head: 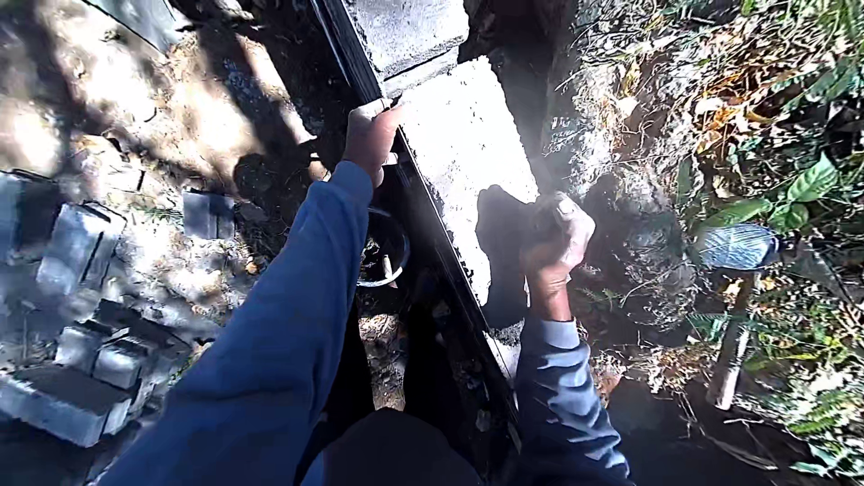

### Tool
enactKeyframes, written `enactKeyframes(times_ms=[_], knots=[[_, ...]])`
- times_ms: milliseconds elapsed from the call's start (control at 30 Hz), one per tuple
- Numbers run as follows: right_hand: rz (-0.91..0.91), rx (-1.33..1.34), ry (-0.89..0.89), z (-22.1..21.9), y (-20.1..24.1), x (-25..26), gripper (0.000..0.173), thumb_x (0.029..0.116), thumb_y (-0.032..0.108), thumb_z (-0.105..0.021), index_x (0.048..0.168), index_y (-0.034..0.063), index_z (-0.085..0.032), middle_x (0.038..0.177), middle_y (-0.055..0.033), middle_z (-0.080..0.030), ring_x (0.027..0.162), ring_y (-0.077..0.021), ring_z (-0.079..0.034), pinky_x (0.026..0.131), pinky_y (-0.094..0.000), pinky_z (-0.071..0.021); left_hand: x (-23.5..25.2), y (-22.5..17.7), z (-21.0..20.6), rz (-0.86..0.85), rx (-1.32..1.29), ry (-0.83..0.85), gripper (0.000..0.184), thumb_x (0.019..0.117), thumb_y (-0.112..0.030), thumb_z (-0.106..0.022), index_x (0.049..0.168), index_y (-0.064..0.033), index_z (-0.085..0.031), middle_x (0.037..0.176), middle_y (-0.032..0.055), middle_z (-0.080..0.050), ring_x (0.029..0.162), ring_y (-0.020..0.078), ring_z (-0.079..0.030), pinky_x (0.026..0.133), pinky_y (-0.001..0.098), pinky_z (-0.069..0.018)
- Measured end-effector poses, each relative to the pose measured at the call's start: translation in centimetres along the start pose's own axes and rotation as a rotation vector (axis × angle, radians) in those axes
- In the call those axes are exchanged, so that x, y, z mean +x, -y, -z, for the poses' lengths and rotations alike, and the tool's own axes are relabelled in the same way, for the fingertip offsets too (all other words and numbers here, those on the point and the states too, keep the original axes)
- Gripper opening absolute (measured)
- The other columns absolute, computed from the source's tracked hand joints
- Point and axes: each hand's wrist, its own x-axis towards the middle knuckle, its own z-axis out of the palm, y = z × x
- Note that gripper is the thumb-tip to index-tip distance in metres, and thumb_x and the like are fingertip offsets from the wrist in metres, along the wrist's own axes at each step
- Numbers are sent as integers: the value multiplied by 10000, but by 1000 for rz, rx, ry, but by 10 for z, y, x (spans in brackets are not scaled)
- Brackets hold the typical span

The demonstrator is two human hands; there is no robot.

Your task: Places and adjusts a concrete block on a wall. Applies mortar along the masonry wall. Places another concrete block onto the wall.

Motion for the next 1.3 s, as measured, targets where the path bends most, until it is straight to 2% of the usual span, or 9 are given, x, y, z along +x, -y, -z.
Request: enactKeyframes(times_ms=[400, 567, 800, 900, 1033, 1100, 1167, 1233, 1300], knots=[[102, 177, 98, -82, 33, 51, 348, 1021, 313, -462, 684, 227, -464, 574, 116, -401, 487, -2, -388, 470, -173, -339, 2, 0, 4, -45, 27, -9, 268, 991, -301, -664, 1107, -67, -724, 1087, 68, -706, 1022, 154, -647, 877, 413, -530], [67, 13, 47, -101, -61, 72, 333, 1049, 211, -398, 783, 128, -581, 674, 72, -533, 650, -28, -547, 648, -255, -500, 1, -2, 4, 7, 55, 7, 304, 992, -335, -659, 1155, -85, -717, 1134, 89, -691, 1072, 202, -647, 872, 472, -551], [137, 198, 78, -122, -4, 99, 362, 1005, 272, -416, 654, 210, -477, 544, 104, -432, 483, -33, -423, 472, -241, -383, 7, 0, 7, -104, 91, 39, 209, 989, -246, -662, 1059, -60, -727, 998, 46, -712, 944, 119, -645, 856, 376, -518], [47, -26, 86, -118, -57, 86, 320, 1057, 197, -361, 816, 132, -562, 688, 82, -513, 647, -24, -522, 634, -248, -484, 8, 3, 8, -111, 88, 67, 243, 973, -310, -679, 1018, -77, -734, 963, 33, -714, 916, 117, -666, 832, 381, -554], [18, -183, 69, -124, -43, 81, 325, 1057, 184, -351, 795, 148, -540, 659, 98, -479, 605, -4, -472, 584, -219, -439, 8, 2, 8, -117, 97, 98, 235, 964, -296, -684, 993, -67, -727, 924, 43, -705, 865, 118, -666, 804, 372, -561], [184, -308, 111, -141, -15, 51, 326, 1046, 189, -401, 745, 126, -506, 677, 65, -461, 626, -12, -467, 585, -217, -400, 9, -1, 15, -155, 80, 151, 243, 974, -281, -689, 1076, -63, -716, 946, 27, -686, 821, 79, -624, 739, 304, -516], [219, -420, 146, -168, -21, -14, 384, 1063, 271, -455, 733, 83, -513, 633, 19, -470, 551, -27, -464, 502, -201, -408, 6, 14, 47, -159, -25, 273, 453, 976, -289, -698, 1367, -77, -611, 1240, 55, -668, 1096, 149, -668, 866, 378, -612], [-31, -615, 256, -180, -82, -87, 385, 1033, 262, -499, 717, 55, -574, 611, -38, -536, 522, -118, -528, 471, -290, -467, 7, 54, 91, -167, -105, 337, 520, 1011, -314, -647, 1473, -107, -529, 1380, 54, -629, 1228, 222, -643, 914, 450, -628], [-665, -946, 478, -183, -171, -136, 350, 1020, 318, -570, 1012, -2, -712, 911, -205, -711, 866, -355, -704, 756, -553, -564, 6, 112, 149, -70, 10, 303, 436, 1066, -328, -541, 1452, -125, -547, 1383, 33, -637, 1225, 205, -644, 953, 433, -598]])
